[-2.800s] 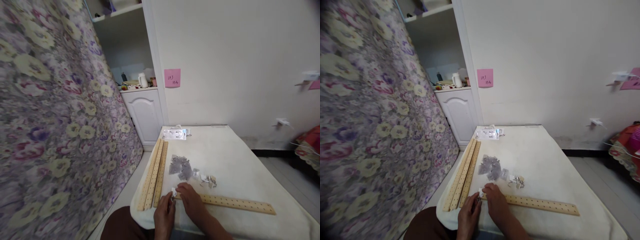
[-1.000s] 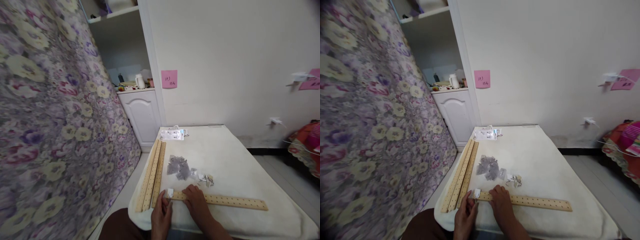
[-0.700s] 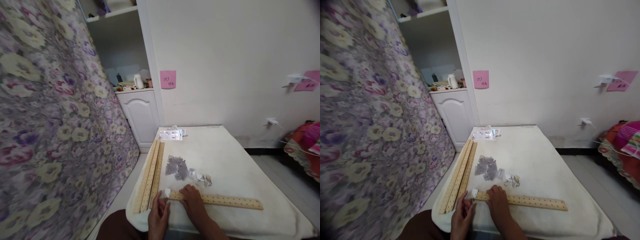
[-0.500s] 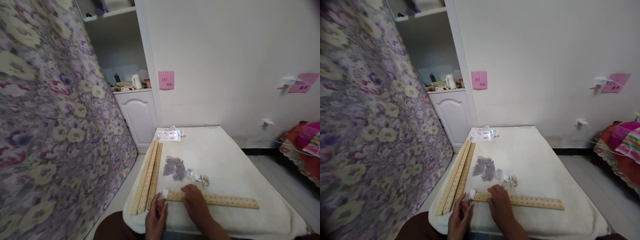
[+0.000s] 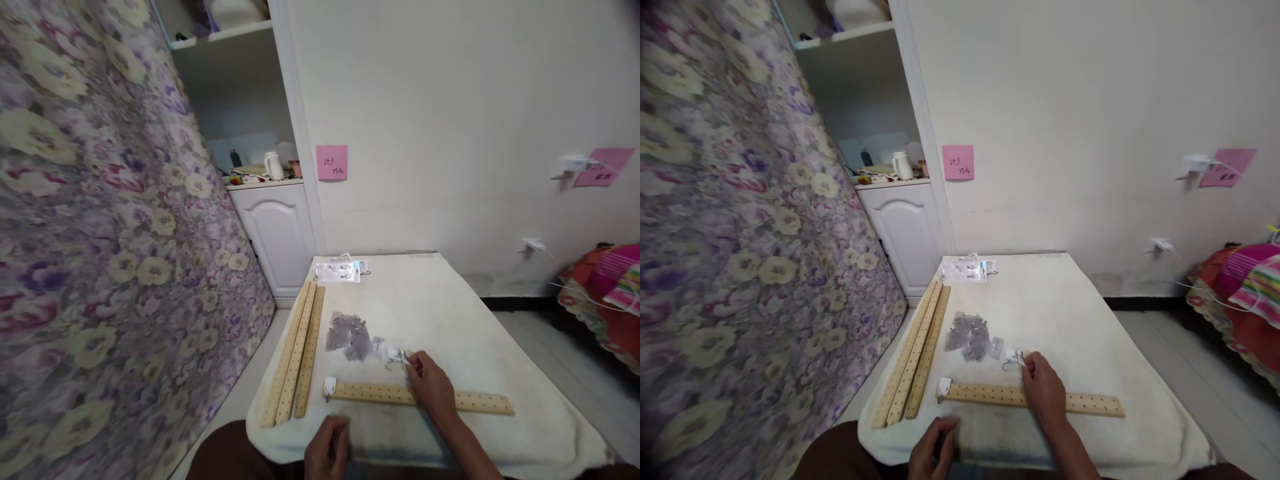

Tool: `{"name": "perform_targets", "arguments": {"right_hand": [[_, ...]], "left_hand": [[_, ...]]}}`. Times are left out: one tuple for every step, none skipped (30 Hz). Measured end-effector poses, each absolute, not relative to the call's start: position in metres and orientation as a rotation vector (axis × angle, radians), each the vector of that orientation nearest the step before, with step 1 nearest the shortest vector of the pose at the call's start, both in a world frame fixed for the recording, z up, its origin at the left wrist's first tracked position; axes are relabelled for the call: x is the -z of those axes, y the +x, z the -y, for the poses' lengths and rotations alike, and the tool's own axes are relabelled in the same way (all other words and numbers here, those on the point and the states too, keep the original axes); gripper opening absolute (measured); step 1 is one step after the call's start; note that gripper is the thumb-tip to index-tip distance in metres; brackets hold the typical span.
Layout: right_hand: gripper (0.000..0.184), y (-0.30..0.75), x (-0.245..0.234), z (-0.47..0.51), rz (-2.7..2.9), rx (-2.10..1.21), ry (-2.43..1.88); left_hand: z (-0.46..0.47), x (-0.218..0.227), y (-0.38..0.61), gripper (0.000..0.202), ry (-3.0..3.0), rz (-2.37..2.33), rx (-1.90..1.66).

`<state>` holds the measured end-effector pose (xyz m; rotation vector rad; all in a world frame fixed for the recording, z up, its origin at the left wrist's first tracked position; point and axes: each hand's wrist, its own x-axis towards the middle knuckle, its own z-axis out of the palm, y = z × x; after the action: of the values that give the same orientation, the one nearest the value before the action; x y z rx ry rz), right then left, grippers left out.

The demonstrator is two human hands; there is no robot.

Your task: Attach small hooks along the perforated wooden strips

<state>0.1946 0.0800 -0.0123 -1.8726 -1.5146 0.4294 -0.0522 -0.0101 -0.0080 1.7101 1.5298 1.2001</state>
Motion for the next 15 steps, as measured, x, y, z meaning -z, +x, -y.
{"name": "perform_targets", "arguments": {"right_hand": [[0.016, 0.197, 0.011, -0.08, 1.491, -0.447, -1.853], [0.016, 0.199, 0.01, -0.08, 1.465, -0.464, -1.823], [0.017, 0.202, 0.009, -0.079, 1.435, -0.481, -1.788], [0.018, 0.205, 0.008, -0.078, 1.402, -0.504, -1.753], [0.02, 0.208, 0.007, -0.077, 1.365, -0.544, -1.716], [0.021, 0.209, 0.006, -0.076, 1.324, -0.607, -1.674], [0.022, 0.209, 0.006, -0.075, 1.277, -0.692, -1.623], [0.023, 0.207, 0.005, -0.073, 1.227, -0.788, -1.56], [0.025, 0.205, 0.004, -0.071, 1.174, -0.884, -1.491], [0.026, 0.202, 0.003, -0.069, 1.127, -0.969, -1.421], [0.027, 0.198, 0.001, -0.066, 1.092, -1.034, -1.361], [0.028, 0.193, -0.002, -0.062, 1.075, -1.074, -1.316], [0.027, 0.189, -0.006, -0.059, 1.079, -1.09, -1.288], [0.027, 0.184, -0.009, -0.055, 1.103, -1.085, -1.272], [0.025, 0.18, -0.013, -0.051, 1.147, -1.056, -1.262]], "left_hand": [[0.011, 0.007, -0.051, 0.029, 1.734, -1.509, -1.176], [0.011, 0.007, -0.05, 0.028, 1.745, -1.499, -1.165], [0.011, 0.006, -0.048, 0.028, 1.743, -1.495, -1.165], [0.011, 0.005, -0.045, 0.028, 1.737, -1.489, -1.159], [0.011, 0.004, -0.042, 0.028, 1.727, -1.483, -1.151], [0.011, 0.002, -0.039, 0.028, 1.714, -1.474, -1.138], [0.01, -0.001, -0.034, 0.029, 1.704, -1.457, -1.116], [0.009, -0.003, -0.029, 0.029, 1.695, -1.434, -1.089], [0.008, -0.005, -0.024, 0.028, 1.683, -1.406, -1.062], [0.006, -0.008, -0.018, 0.027, 1.664, -1.376, -1.041], [0.004, -0.01, -0.013, 0.026, 1.627, -1.347, -1.029], [0.001, -0.011, -0.007, 0.025, 1.57, -1.318, -1.022], [-0.002, -0.012, -0.002, 0.025, 1.491, -1.288, -1.022], [-0.006, -0.013, 0.003, 0.026, 1.394, -1.254, -1.025], [-0.01, -0.013, 0.007, 0.03, 1.293, -1.213, -1.029]]}}
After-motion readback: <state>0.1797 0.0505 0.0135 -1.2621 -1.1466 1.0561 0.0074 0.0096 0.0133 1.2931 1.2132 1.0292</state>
